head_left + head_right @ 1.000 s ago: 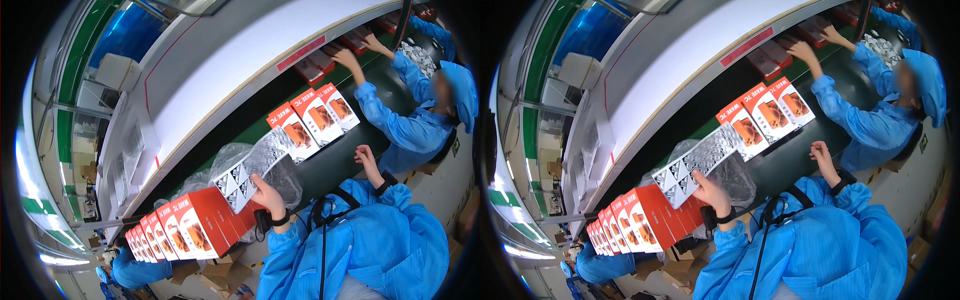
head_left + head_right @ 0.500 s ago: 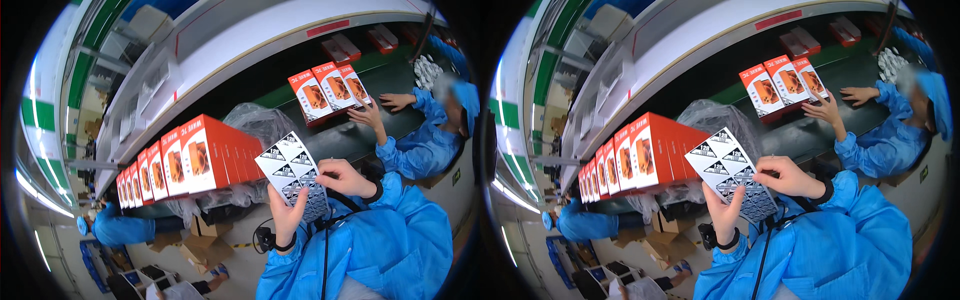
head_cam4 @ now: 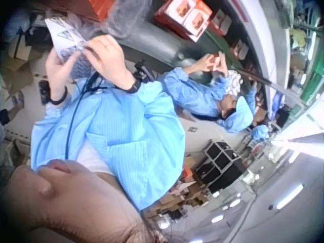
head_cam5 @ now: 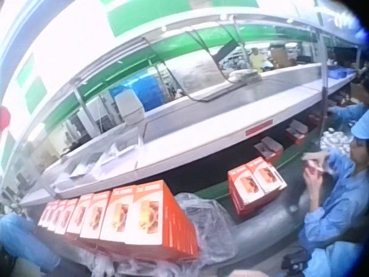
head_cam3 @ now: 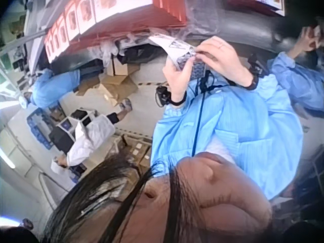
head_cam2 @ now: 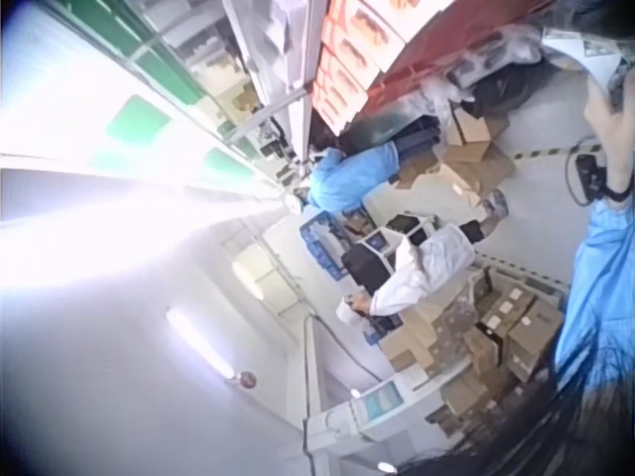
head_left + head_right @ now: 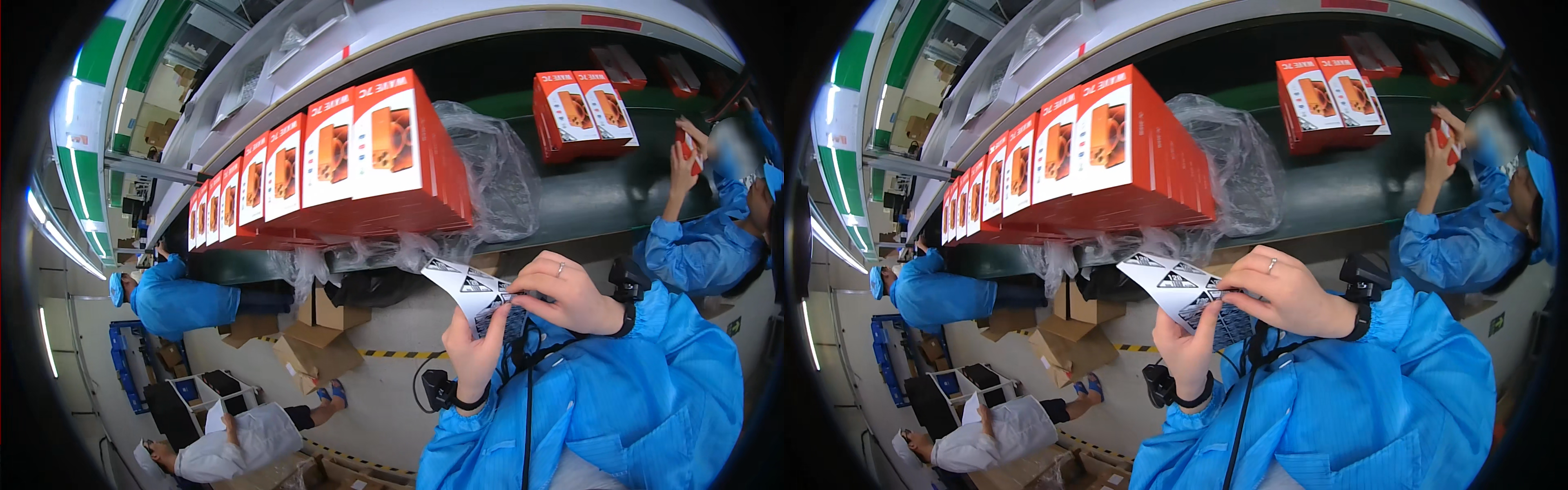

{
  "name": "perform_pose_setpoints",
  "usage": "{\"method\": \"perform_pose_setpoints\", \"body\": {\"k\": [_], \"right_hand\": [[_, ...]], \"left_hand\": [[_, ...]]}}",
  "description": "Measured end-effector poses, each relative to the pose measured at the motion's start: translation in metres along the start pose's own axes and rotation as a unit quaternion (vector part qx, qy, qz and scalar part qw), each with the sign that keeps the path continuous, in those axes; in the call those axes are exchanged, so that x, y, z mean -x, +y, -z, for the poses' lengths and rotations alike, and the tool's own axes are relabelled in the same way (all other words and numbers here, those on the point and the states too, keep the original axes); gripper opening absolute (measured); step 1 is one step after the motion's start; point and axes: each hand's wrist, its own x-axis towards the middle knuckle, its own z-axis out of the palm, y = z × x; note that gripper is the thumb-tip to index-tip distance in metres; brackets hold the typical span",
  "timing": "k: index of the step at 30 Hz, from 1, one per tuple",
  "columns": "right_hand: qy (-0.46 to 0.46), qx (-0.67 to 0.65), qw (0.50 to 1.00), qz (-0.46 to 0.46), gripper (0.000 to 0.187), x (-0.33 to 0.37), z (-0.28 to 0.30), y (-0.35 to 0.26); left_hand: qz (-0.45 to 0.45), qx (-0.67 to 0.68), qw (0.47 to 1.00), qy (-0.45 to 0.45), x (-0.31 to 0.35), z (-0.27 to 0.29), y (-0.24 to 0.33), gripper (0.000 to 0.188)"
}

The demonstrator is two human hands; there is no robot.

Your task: Applying labels or triangular warning stickers to the back of smartphone retail boxes on a production line.

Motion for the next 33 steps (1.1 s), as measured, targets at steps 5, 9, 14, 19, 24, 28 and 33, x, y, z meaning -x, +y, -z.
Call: {"method": "perform_pose_setpoints", "body": {"k": [5, 9, 14, 19, 24, 28, 33], "right_hand": [[-0.031, -0.078, 0.995, -0.058, 0.016, -0.029, -0.058, -0.013], [-0.076, -0.112, 0.986, -0.098, 0.013, -0.053, -0.096, -0.022], [-0.049, -0.019, 0.995, -0.083, 0.011, -0.089, -0.123, -0.033], [-0.152, -0.050, 0.984, -0.075, 0.011, -0.133, -0.095, -0.049], [-0.183, -0.014, 0.970, -0.161, 0.014, -0.222, -0.039, -0.024], [-0.233, -0.044, 0.924, -0.301, 0.016, -0.247, -0.036, -0.003], [-0.256, -0.034, 0.924, -0.282, 0.016, -0.251, -0.040, 0.005]], "left_hand": [[-0.047, -0.063, 0.997, -0.019, -0.017, 0.067, -0.021, 0.021], [-0.082, -0.125, 0.988, -0.026, -0.037, 0.116, -0.017, 0.019], [-0.059, -0.169, 0.981, -0.071, -0.062, 0.144, -0.010, 0.019], [-0.041, -0.210, 0.976, 0.029, -0.093, 0.156, -0.005, 0.020], [-0.030, -0.134, 0.989, 0.061, -0.108, 0.173, -0.013, 0.028], [-0.019, -0.114, 0.991, 0.068, -0.121, 0.165, -0.013, 0.026], [-0.007, -0.125, 0.991, 0.055, -0.133, 0.164, -0.015, 0.026]]}}
